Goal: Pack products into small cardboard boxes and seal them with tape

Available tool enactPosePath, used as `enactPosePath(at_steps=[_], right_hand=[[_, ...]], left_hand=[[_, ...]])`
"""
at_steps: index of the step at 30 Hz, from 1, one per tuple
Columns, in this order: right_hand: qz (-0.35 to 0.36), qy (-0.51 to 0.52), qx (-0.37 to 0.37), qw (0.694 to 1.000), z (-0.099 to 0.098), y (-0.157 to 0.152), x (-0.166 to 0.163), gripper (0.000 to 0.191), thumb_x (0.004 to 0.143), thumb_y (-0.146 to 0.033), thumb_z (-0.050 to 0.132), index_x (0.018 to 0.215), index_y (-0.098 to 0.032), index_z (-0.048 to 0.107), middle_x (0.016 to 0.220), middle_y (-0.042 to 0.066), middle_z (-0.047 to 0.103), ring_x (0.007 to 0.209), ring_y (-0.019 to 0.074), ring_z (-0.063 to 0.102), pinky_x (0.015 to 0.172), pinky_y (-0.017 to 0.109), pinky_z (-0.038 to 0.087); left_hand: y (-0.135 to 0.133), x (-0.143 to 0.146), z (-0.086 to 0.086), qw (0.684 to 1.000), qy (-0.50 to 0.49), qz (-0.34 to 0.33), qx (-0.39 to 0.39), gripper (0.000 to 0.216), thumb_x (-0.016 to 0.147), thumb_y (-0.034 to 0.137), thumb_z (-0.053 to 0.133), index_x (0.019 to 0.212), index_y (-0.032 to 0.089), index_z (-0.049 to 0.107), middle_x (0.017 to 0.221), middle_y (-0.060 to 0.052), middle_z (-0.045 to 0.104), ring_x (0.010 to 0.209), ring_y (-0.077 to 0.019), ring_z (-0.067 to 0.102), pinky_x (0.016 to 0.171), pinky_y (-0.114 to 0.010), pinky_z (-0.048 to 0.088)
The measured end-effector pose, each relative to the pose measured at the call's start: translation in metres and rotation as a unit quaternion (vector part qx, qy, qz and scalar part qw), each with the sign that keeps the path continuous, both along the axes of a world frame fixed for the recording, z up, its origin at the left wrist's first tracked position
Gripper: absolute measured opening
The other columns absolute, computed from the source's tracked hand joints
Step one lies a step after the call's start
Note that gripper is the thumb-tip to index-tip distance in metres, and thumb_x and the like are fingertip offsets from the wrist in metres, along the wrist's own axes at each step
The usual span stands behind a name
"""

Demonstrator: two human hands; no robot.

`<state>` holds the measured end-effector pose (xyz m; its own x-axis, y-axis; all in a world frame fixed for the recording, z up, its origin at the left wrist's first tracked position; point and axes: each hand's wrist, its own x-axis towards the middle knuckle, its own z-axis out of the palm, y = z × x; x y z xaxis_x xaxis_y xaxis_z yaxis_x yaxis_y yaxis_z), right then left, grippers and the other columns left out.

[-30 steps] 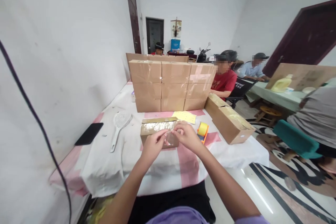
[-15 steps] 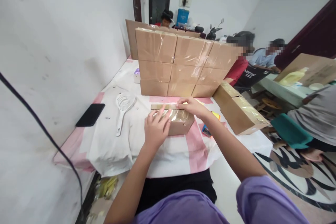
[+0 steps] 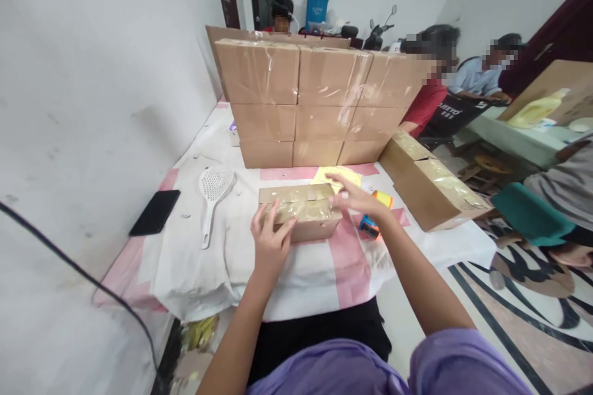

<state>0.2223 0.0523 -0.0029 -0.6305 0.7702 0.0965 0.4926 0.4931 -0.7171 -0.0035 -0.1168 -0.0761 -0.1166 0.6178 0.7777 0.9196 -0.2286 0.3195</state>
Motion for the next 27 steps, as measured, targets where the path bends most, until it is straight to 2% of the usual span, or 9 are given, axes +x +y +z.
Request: enactPosePath(at_steps=[1, 3, 6, 8, 13, 16, 18, 22, 27], right_hand=[[0.054, 0.020, -0.048, 0.997, -0.014, -0.010, 0.010, 0.087, 0.083, -0.057, 0.069, 0.154, -0.026, 0.031, 0.161, 0.014, 0.030, 0.145, 0.0319, 0.035, 0.115, 0.048, 0.036], [0.076, 0.069, -0.057, 0.993, -0.041, -0.034, 0.019, 0.117, 0.070, -0.062, 0.080, 0.160, -0.025, 0.014, 0.167, 0.015, 0.008, 0.155, 0.0334, 0.016, 0.122, 0.047, 0.026], [0.042, 0.114, 0.014, 0.992, -0.068, -0.062, 0.014, 0.126, 0.063, -0.055, 0.087, 0.160, -0.023, 0.012, 0.164, 0.018, 0.007, 0.156, 0.0342, 0.011, 0.125, 0.046, 0.018], [0.025, 0.144, 0.043, 0.988, -0.074, -0.070, 0.008, 0.127, 0.060, -0.052, 0.090, 0.159, -0.023, 0.015, 0.161, 0.019, 0.012, 0.154, 0.0346, 0.016, 0.125, 0.045, 0.020], [-0.001, 0.211, 0.051, 0.976, -0.076, -0.078, 0.004, 0.136, 0.046, -0.046, 0.096, 0.157, -0.028, 0.018, 0.154, 0.015, 0.022, 0.151, 0.0351, 0.024, 0.122, 0.042, 0.028], [-0.013, 0.258, 0.043, 0.965, -0.079, -0.089, 0.009, 0.131, 0.045, -0.043, 0.096, 0.154, -0.030, 0.026, 0.146, 0.013, 0.031, 0.146, 0.0343, 0.033, 0.120, 0.040, 0.033], [-0.036, 0.280, 0.051, 0.958, -0.079, -0.101, 0.021, 0.125, 0.046, -0.045, 0.095, 0.152, -0.031, 0.030, 0.143, 0.012, 0.034, 0.143, 0.0351, 0.036, 0.119, 0.042, 0.035], [-0.103, 0.289, 0.114, 0.945, -0.070, -0.138, 0.078, 0.120, 0.049, -0.047, 0.091, 0.151, -0.030, 0.029, 0.147, 0.016, 0.030, 0.144, 0.0431, 0.035, 0.118, 0.053, 0.034], [-0.272, 0.185, 0.256, 0.909, -0.040, -0.206, 0.194, 0.107, 0.059, -0.046, 0.087, 0.150, -0.032, 0.032, 0.146, 0.018, 0.035, 0.137, 0.0458, 0.043, 0.105, 0.057, 0.049]], left_hand=[[-0.001, -0.001, -0.001, 1.000, -0.003, -0.012, 0.018, 0.026, 0.091, 0.015, 0.065, 0.109, 0.028, 0.078, 0.157, -0.010, 0.047, 0.147, -0.0356, 0.034, 0.111, -0.054, 0.039], [-0.003, -0.001, 0.000, 0.999, 0.008, -0.018, 0.035, 0.022, 0.090, 0.017, 0.067, 0.108, 0.024, 0.077, 0.153, -0.013, 0.051, 0.149, -0.0366, 0.033, 0.117, -0.059, 0.032], [-0.004, 0.003, 0.005, 0.996, 0.083, -0.033, 0.007, 0.033, 0.091, 0.026, 0.068, 0.124, 0.022, 0.068, 0.135, -0.014, 0.068, 0.135, -0.0360, 0.055, 0.121, -0.071, 0.009], [-0.004, 0.005, 0.008, 0.987, 0.150, -0.061, -0.003, 0.043, 0.093, 0.025, 0.065, 0.136, 0.023, 0.059, 0.127, -0.010, 0.073, 0.118, -0.0311, 0.068, 0.122, -0.069, 0.004], [0.001, -0.006, 0.002, 0.957, 0.250, -0.135, 0.056, 0.053, 0.092, 0.015, 0.060, 0.143, 0.028, 0.056, 0.126, -0.006, 0.074, 0.117, -0.0278, 0.070, 0.117, -0.048, 0.040], [0.005, -0.012, 0.006, 0.937, 0.297, -0.161, 0.086, 0.048, 0.089, 0.011, 0.061, 0.134, 0.026, 0.065, 0.124, -0.004, 0.075, 0.114, -0.0270, 0.071, 0.114, -0.043, 0.045], [0.005, -0.004, 0.019, 0.920, 0.328, -0.185, 0.103, 0.040, 0.088, 0.010, 0.061, 0.124, 0.025, 0.071, 0.122, -0.003, 0.076, 0.112, -0.0259, 0.072, 0.115, -0.041, 0.044], [-0.001, 0.052, 0.058, 0.889, 0.348, -0.256, 0.151, 0.024, 0.092, 0.014, 0.061, 0.109, 0.022, 0.076, 0.112, -0.002, 0.079, 0.107, -0.0232, 0.074, 0.117, -0.041, 0.042], [0.001, 0.171, 0.082, 0.874, 0.220, -0.365, 0.231, 0.016, 0.093, 0.019, 0.062, 0.096, 0.027, 0.076, 0.102, 0.004, 0.081, 0.107, -0.0174, 0.073, 0.115, -0.034, 0.045]])
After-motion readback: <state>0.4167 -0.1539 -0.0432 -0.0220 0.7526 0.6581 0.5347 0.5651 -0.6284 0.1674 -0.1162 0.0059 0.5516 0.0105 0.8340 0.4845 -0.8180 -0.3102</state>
